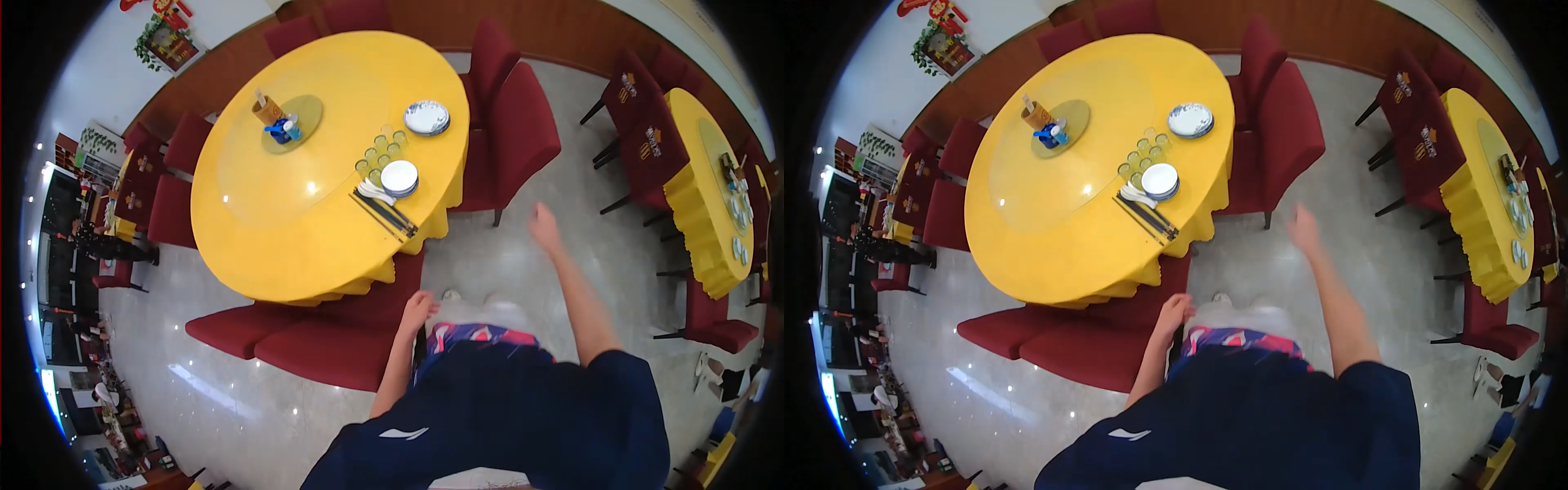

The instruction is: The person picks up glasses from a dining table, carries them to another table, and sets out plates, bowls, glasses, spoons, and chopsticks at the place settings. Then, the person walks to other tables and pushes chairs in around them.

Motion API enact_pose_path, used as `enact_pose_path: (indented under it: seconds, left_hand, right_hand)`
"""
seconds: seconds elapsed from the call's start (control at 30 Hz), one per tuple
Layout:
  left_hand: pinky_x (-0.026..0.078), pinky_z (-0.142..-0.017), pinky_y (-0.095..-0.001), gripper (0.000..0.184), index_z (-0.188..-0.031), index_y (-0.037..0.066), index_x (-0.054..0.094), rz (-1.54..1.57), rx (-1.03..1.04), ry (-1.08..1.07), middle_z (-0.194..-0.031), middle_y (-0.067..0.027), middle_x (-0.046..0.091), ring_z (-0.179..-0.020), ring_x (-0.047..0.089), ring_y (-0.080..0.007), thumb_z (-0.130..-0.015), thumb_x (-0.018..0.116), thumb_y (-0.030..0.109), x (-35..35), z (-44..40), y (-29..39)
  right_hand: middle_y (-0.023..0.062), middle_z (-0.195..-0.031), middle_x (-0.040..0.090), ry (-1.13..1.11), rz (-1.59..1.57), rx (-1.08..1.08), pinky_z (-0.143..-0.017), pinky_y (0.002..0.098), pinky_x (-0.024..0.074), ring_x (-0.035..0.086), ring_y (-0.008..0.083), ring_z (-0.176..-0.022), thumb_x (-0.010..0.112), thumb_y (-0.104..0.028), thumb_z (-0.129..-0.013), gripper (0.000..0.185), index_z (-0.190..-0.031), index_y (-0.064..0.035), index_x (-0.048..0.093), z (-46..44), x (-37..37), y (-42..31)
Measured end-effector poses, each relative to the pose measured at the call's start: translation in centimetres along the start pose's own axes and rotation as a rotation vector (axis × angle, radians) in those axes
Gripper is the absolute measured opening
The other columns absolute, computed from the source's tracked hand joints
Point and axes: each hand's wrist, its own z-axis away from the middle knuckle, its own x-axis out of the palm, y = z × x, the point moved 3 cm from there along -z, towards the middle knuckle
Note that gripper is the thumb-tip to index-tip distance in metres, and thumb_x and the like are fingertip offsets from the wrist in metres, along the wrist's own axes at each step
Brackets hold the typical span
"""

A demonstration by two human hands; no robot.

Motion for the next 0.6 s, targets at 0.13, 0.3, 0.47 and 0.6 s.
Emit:
enact_pose_path:
  seconds: [0.13,0.3,0.47,0.6]
  left_hand:
    - [0.045,-0.065,-0.0242,0.028,-0.112,0.006,0.057,0.030,-0.010,0.069,-0.090,-0.0072,0.066,-0.074,0.060,-0.0108,-0.095,0.052,0.028,-0.6,-0.7,4.7]
    - [0.047,-0.067,-0.0240,0.026,-0.113,0.006,0.058,0.134,-0.036,0.241,-0.090,-0.0066,0.067,-0.075,0.060,-0.0106,-0.096,0.052,0.025,-2.9,-1.0,6.8]
    - [0.048,-0.064,-0.0249,0.023,-0.108,0.005,0.061,0.205,-0.054,0.703,-0.087,-0.0067,0.068,-0.075,0.063,-0.0113,-0.096,0.051,0.022,-5.5,-0.3,5.4]
    - [0.051,-0.064,-0.0302,0.023,-0.100,0.002,0.063,-0.108,-0.172,1.040,-0.079,-0.0107,0.068,-0.071,0.066,-0.0168,-0.092,0.054,0.022,-2.8,0.7,-1.1]
  right_hand:
    - [0.0161,-0.108,0.057,0.046,-0.186,-0.182,-0.081,0.0380,0.0487,0.059,0.0280,-0.093,0.066,-0.021,-0.082,0.048,-0.123,-0.0051,0.049,-7.9,0.0,-10.1]
    - [0.0138,-0.113,0.054,-0.321,0.114,-0.540,-0.088,0.0435,0.0466,0.054,0.0331,-0.108,0.067,-0.022,-0.077,0.046,-0.118,-0.0092,0.053,-16.5,8.3,-19.3]
    - [0.0093,-0.110,0.055,-0.284,0.279,-0.844,-0.085,0.0454,0.0441,0.053,0.0295,-0.108,0.068,-0.028,-0.078,0.039,-0.113,-0.0137,0.057,-26.2,19.0,-23.2]
    - [0.0075,-0.111,0.056,-0.329,0.266,-1.080,-0.082,0.0468,0.0410,0.052,0.0262,-0.106,0.064,-0.042,-0.081,0.037,-0.112,-0.0203,0.060,-33.4,24.3,-24.4]
